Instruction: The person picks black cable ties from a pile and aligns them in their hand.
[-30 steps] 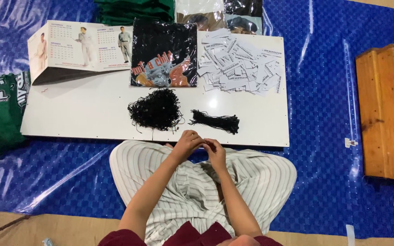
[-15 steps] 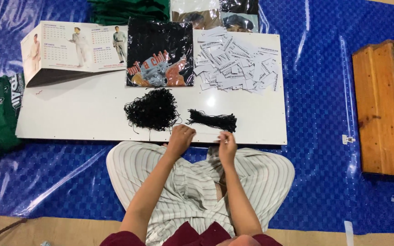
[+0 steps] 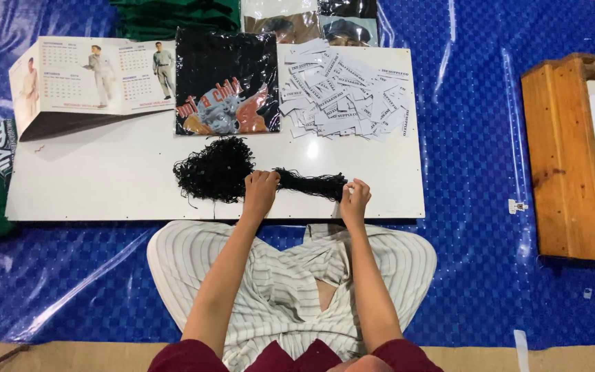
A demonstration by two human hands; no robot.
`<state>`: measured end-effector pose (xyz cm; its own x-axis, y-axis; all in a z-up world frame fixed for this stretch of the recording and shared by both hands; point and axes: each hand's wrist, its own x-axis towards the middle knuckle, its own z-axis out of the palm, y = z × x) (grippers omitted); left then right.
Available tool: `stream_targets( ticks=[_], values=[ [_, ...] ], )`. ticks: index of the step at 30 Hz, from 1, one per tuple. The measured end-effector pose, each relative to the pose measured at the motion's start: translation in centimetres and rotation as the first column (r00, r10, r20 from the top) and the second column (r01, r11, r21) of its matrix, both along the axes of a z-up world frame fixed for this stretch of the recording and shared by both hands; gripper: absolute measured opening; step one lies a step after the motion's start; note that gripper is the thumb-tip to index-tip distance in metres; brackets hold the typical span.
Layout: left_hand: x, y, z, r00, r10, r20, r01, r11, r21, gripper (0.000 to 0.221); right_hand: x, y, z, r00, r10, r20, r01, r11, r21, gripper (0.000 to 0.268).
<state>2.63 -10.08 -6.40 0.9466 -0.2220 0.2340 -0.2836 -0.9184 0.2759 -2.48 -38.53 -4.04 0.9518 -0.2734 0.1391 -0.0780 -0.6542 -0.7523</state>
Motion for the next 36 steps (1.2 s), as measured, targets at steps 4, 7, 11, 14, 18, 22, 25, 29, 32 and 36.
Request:
stream_targets(
  ticks=[4,7,11,14,18,22,25,29,32,36],
  values=[
    [0.8,0.0,-0.3,1.000,0.009,-0.001,-0.008,1.000,0.012,0.006,0.2,-0.2,-1.5,0.999,-0.047,-0.009,0.047,0.999,-0.026,0.010],
    [1.0,0.1,-0.9,1.000,0.001,0.013,-0.001,1.000,-0.003,0.007,0.2,0.1,-1.7,0.997,-0.078,0.009,0.079,0.996,-0.040,0.010],
    [1.0,0.1,-1.2,1.000,0.001,0.007,-0.001,1.000,0.008,0.010,0.3,0.4,-2.0,0.994,-0.103,0.041,0.106,0.990,-0.093,0.009],
    [0.8,0.6,-0.8,1.000,0.011,-0.010,-0.011,1.000,0.011,0.015,0.5,0.0,-2.6,0.990,-0.129,0.051,0.131,0.990,-0.058,0.011],
    [0.8,3.2,1.9,0.999,0.041,0.036,-0.042,0.999,0.031,0.017,0.2,-0.2,-2.5,0.987,-0.145,0.065,0.143,0.989,0.027,0.013],
    [1.3,8.3,4.2,0.984,0.119,0.130,-0.135,0.983,0.122,0.019,0.0,-0.1,-2.1,0.988,-0.100,0.117,0.103,0.995,-0.017,0.011],
    [1.2,12.4,4.8,0.952,0.258,0.163,-0.289,0.933,0.213,0.022,-0.3,0.2,-1.6,0.989,-0.135,0.065,0.133,0.990,0.040,0.011],
    [-0.1,16.7,4.8,0.938,0.312,-0.148,-0.296,0.947,0.124,0.017,-0.5,0.7,-0.6,0.987,-0.158,-0.003,0.158,0.985,0.066,0.013],
    [-0.6,18.3,3.5,0.907,0.353,-0.231,-0.331,0.935,0.127,0.015,-0.5,0.3,-1.3,0.987,-0.159,0.005,0.159,0.986,0.052,0.014],
    [-1.1,18.3,5.1,0.870,0.399,-0.290,-0.414,0.910,0.013,0.010,-0.5,1.1,-0.5,0.983,-0.182,-0.018,0.183,0.981,0.058,0.016]
  ],
)
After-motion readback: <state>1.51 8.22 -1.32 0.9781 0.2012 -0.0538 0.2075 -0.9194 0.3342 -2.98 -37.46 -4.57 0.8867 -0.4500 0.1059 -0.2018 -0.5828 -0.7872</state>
